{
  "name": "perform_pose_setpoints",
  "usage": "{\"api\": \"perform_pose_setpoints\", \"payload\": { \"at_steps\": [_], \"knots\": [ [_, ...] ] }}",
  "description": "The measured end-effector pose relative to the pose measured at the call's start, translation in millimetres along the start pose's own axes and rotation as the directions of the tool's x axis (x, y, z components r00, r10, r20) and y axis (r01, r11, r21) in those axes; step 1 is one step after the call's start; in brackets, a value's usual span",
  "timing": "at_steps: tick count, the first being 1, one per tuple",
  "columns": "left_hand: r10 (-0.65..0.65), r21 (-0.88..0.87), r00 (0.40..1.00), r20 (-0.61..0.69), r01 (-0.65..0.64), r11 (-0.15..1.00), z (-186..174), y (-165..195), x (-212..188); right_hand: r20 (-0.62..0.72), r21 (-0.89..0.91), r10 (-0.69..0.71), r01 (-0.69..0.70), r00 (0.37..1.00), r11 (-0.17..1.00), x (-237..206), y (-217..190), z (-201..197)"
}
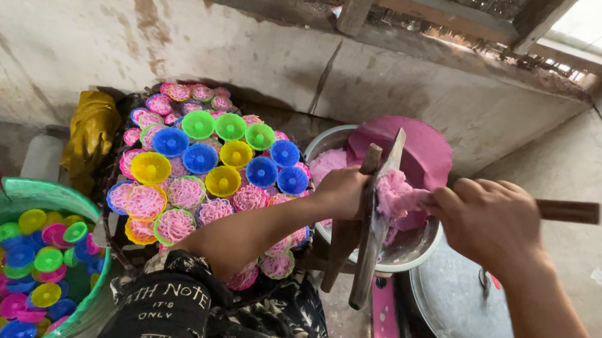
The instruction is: The person makes decorative candles. They scoop pink wax paste from a basin with a stick, place it into a wooden hand press fitted with a tube, press the paste down, and fill colorful plastic cups arranged in a tray, repeating the cycle for multiple cups.
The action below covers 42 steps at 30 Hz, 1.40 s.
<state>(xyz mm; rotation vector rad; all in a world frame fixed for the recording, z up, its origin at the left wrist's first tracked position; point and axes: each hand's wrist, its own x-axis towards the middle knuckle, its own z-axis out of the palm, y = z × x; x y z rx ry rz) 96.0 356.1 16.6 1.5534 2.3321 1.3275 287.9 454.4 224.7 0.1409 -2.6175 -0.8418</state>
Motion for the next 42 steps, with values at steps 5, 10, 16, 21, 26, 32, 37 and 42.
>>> {"api": "perform_pose_setpoints", "payload": {
  "at_steps": [5,10,16,21,26,32,37,42],
  "knots": [
    [-0.081,0.036,0.992,0.100,0.077,0.996,-11.1,-1.7,8.1,-0.112,0.041,-0.093,0.098,0.989,0.994,1.3,-16.6,12.9],
    [0.031,0.032,0.997,-0.076,-0.028,0.999,-19.9,-47.4,19.9,-0.105,0.126,0.177,-0.163,0.979,0.978,-32.2,30.8,10.6],
    [0.387,0.024,0.893,-0.231,-0.392,0.920,-15.9,-67.6,25.8,-0.162,0.215,0.346,-0.310,0.924,0.926,-38.4,33.4,40.6],
    [0.207,-0.164,0.953,-0.222,-0.246,0.955,-25.4,-67.7,19.9,-0.011,0.440,0.360,-0.318,0.933,0.840,-46.0,30.8,40.2],
    [0.080,-0.048,0.989,-0.124,-0.087,0.995,-20.9,-44.5,11.0,0.169,0.291,0.250,-0.291,0.953,0.912,-28.1,41.3,-1.1],
    [0.010,-0.077,0.996,-0.093,-0.017,0.997,-13.1,0.5,-7.7,0.641,0.048,0.189,-0.285,0.744,0.957,19.9,22.5,-29.8],
    [-0.042,-0.084,0.998,-0.056,0.038,0.996,-12.8,8.9,-11.5,0.475,-0.003,0.072,-0.080,0.877,0.997,26.3,-13.6,-17.3],
    [-0.005,-0.111,0.999,-0.041,0.001,0.994,-8.0,-22.0,0.8,-0.204,-0.227,-0.345,0.298,0.916,0.927,3.4,-34.4,-4.7]
  ]
}}
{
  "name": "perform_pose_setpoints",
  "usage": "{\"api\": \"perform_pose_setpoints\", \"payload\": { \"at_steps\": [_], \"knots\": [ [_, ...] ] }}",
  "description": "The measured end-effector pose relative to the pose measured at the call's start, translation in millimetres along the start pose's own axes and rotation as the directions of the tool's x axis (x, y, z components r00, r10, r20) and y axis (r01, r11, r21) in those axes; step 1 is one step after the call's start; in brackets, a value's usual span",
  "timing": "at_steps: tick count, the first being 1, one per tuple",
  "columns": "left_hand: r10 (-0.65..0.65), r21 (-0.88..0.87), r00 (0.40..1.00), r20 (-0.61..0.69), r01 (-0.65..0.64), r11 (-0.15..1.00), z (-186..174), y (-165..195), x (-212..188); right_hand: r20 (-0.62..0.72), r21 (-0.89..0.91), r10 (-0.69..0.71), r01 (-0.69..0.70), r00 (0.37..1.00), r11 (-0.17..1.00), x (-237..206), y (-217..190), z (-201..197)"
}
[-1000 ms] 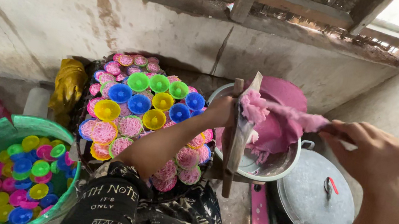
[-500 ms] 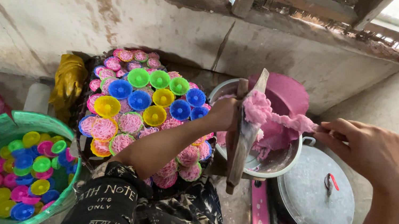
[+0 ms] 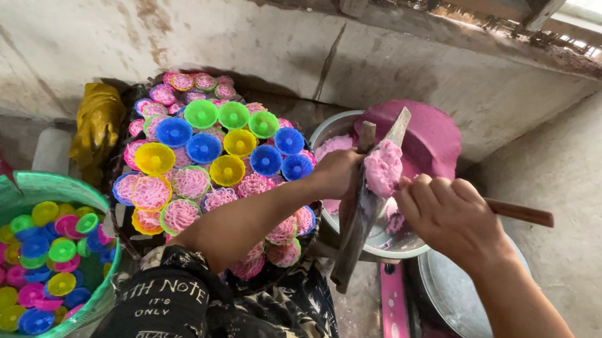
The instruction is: The person makes decorative candles. They scoop pink wax paste from a basin with a stick, place it into a wooden hand press fitted with a tube, press the paste down, and fill colorful plastic cups arranged in a tray, repeating the cycle for multiple cups.
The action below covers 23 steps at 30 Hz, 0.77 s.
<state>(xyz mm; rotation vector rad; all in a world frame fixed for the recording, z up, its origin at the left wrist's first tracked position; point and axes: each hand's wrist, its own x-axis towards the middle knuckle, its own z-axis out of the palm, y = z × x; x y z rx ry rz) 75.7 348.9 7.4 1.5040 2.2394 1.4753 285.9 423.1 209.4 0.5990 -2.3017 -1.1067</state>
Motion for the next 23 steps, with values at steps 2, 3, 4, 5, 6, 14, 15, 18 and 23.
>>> {"api": "perform_pose_setpoints", "payload": {
  "at_steps": [2,3,4,5,6,14,15,18,23],
  "knots": [
    [0.047,0.016,0.999,-0.017,-0.047,0.999,3.3,-12.9,3.5,-0.039,-0.028,0.050,-0.051,0.998,0.998,-18.7,9.4,-1.5],
    [0.076,0.026,0.997,-0.028,-0.076,0.997,2.9,-18.4,8.3,-0.056,-0.019,0.151,-0.152,0.987,0.988,-30.8,13.0,-4.6],
    [0.147,0.028,0.987,-0.060,-0.145,0.989,0.2,-24.6,12.8,-0.071,-0.005,0.248,-0.249,0.966,0.969,-44.8,14.9,-8.5],
    [0.216,0.029,0.972,-0.093,-0.214,0.976,-2.5,-29.6,18.5,-0.063,0.088,0.396,-0.390,0.916,0.917,-56.3,15.2,-8.5],
    [0.282,0.031,0.951,-0.123,-0.281,0.959,-3.5,-33.0,21.5,-0.037,0.179,0.533,-0.519,0.845,0.836,-69.0,14.8,-7.9],
    [0.192,0.177,0.970,-0.151,-0.165,0.970,26.6,-16.0,27.0,0.567,0.821,0.744,-0.316,0.354,-0.476,-72.7,-85.8,82.8],
    [0.256,0.120,0.945,-0.206,-0.235,0.965,23.0,-15.7,25.4,0.574,0.807,0.737,-0.399,0.357,-0.435,-82.0,-86.0,79.3],
    [0.205,0.044,0.933,-0.294,-0.201,0.979,-0.5,-21.0,12.2,0.485,0.750,0.802,-0.639,0.350,-0.174,-102.2,-74.2,60.4],
    [0.211,0.067,0.965,-0.155,-0.203,0.977,3.7,0.4,13.9,0.095,0.668,0.939,-0.721,0.330,0.186,-80.4,-70.9,52.5]
  ]
}}
